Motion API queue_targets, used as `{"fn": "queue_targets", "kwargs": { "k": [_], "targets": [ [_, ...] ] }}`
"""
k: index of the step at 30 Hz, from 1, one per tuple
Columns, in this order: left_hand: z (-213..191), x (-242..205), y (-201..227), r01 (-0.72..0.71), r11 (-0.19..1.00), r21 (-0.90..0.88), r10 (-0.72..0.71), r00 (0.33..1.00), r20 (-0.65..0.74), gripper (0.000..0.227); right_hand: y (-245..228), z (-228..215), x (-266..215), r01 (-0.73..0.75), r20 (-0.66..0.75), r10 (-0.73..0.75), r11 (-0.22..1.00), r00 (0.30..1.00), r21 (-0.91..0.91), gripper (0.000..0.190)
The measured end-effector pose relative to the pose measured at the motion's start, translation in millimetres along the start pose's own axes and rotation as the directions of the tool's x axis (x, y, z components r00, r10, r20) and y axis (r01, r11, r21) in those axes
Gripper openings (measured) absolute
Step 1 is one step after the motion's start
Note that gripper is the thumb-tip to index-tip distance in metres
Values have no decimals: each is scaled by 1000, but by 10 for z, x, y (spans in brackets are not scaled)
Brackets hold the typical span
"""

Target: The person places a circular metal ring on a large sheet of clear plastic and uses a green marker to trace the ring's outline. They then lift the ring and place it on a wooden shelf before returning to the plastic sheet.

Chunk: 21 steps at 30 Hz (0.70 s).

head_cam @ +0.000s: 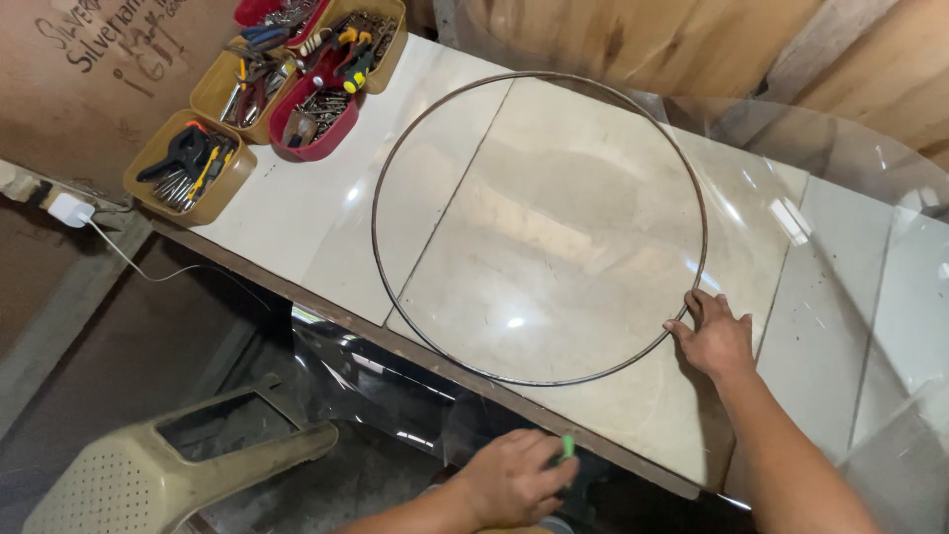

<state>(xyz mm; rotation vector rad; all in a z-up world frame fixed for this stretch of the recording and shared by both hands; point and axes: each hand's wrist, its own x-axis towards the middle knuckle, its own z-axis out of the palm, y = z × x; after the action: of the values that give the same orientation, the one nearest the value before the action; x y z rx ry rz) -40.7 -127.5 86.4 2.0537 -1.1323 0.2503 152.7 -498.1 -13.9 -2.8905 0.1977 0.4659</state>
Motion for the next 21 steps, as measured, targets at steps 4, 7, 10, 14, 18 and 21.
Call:
{"fn": "queue_targets", "kwargs": {
  "k": [4, 7, 10, 14, 18, 21],
  "targets": [
    [-167, -465, -86, 266, 964, 19, -264, 945, 195, 48, -55, -63, -20, -45, 41, 44, 998, 998, 31, 71],
    [-341, -604, -151, 250, 958, 141, -251, 968, -9, 30, -11, -17, 40, -42, 55, 44, 998, 998, -41, 72],
    [-308, -880, -305, 392, 904, 172, -397, 918, -5, 37, 48, 27, 63, -18, 36, 21, 998, 999, -67, 75],
    [-525, -804, -367, 442, 863, 246, -404, 894, -193, 23, -22, -22, 5, -43, -13, 43, 999, 999, 3, 59],
    [-609, -945, -674, 713, 675, 191, -636, 693, -340, 17, -28, -8, 39, -86, 13, 87, 996, 996, -37, 77],
    [-776, -970, -872, 875, 482, 38, -774, 446, -450, 14, -7, 22, 54, -71, 12, 73, 994, 997, -82, 75]
  ]
}}
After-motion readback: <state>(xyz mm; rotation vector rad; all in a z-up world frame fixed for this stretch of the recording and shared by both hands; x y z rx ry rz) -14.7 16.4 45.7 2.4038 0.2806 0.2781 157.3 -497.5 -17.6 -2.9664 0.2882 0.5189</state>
